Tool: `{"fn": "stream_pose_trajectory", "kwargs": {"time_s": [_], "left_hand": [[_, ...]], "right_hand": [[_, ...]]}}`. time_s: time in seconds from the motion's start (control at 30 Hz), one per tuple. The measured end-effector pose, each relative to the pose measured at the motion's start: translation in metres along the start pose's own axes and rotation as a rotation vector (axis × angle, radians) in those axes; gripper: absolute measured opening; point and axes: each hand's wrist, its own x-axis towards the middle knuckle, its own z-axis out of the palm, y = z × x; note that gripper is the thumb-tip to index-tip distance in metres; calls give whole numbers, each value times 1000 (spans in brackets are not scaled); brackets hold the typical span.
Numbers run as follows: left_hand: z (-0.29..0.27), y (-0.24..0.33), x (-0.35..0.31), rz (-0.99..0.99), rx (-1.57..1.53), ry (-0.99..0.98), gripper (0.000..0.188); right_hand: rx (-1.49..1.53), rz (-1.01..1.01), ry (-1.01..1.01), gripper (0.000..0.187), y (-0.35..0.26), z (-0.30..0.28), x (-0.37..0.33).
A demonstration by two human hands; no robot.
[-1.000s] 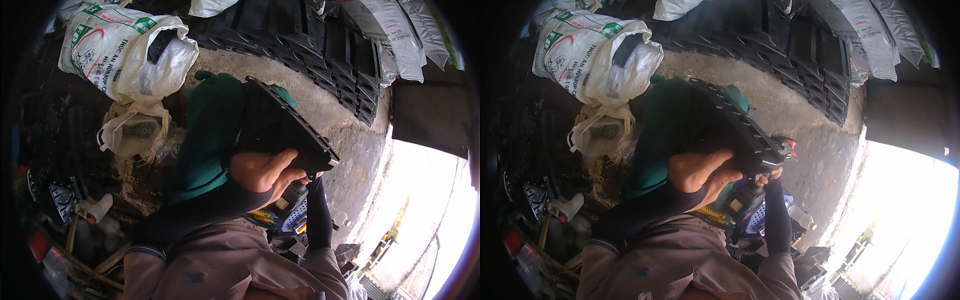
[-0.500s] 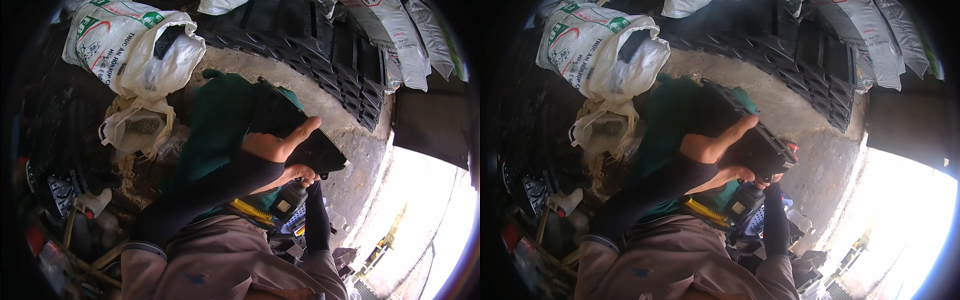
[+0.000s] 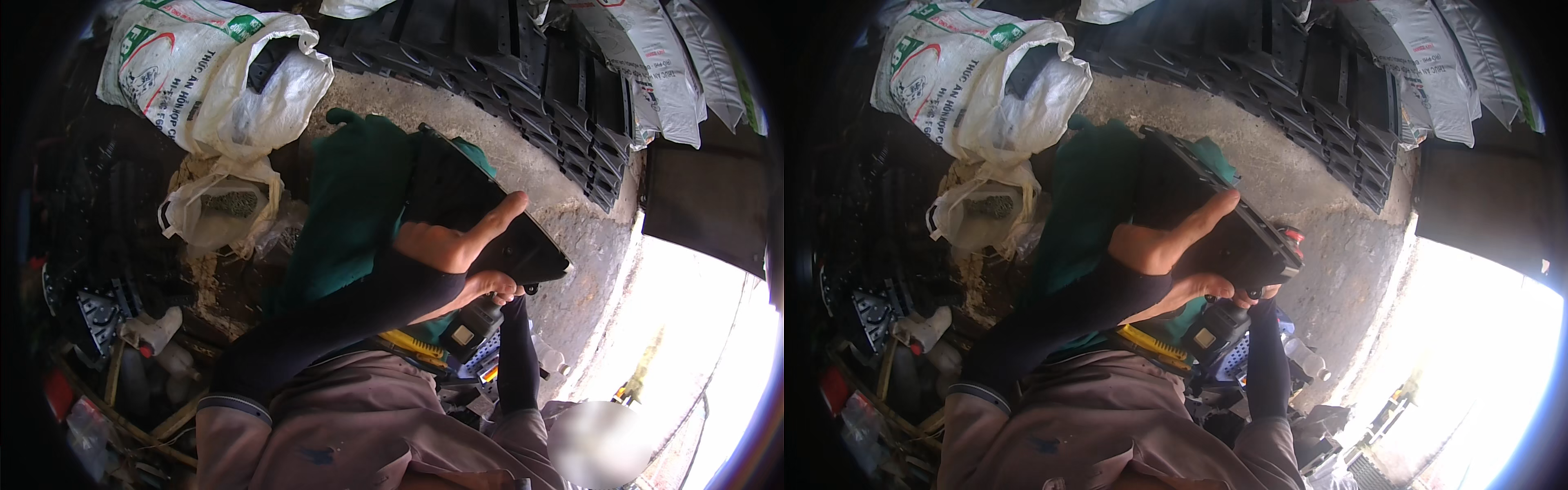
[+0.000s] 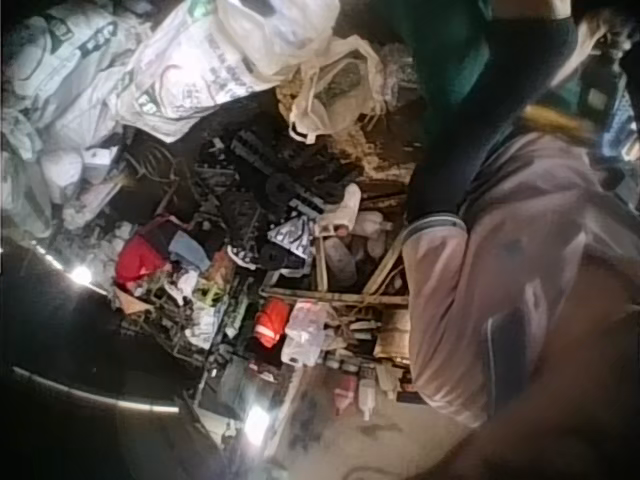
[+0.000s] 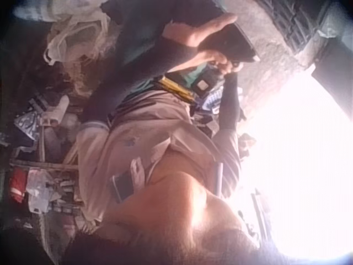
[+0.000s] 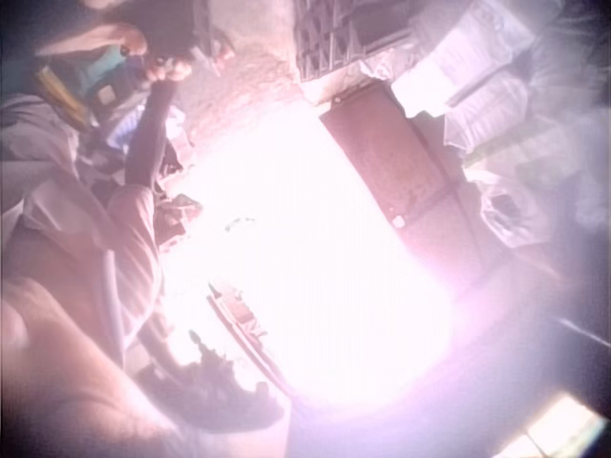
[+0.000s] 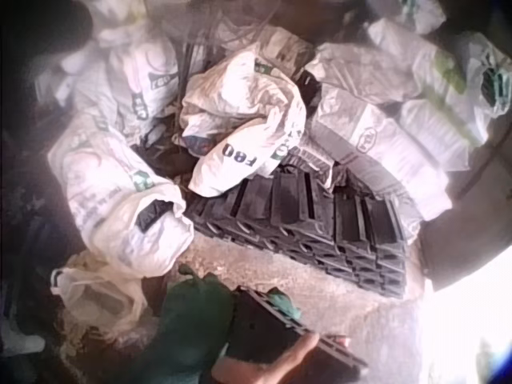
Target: The person sits on the floor and scrapes a black plastic part with a brush, then uses pliers to remove small protrusions. They insert a screw into a hole and use a power drill to drive it in, repeating the process on another part.
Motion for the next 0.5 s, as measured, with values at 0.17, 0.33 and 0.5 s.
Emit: {"fn": "stream_pose_trajectory", "kwargs": {"time_s": [0.17,0.33,0.5], "left_hand": [[-10,18,-22,-98,19,78,91],[-46,27,-50,-155,56,40,73],[-59,17,-53,-120,231,47,39]], "right_hand": [[-151,-24,22,66,-14,22,-6],[-457,278,349,65,-32,78,-24],[-620,439,432,35,-25,129,-24]]}}
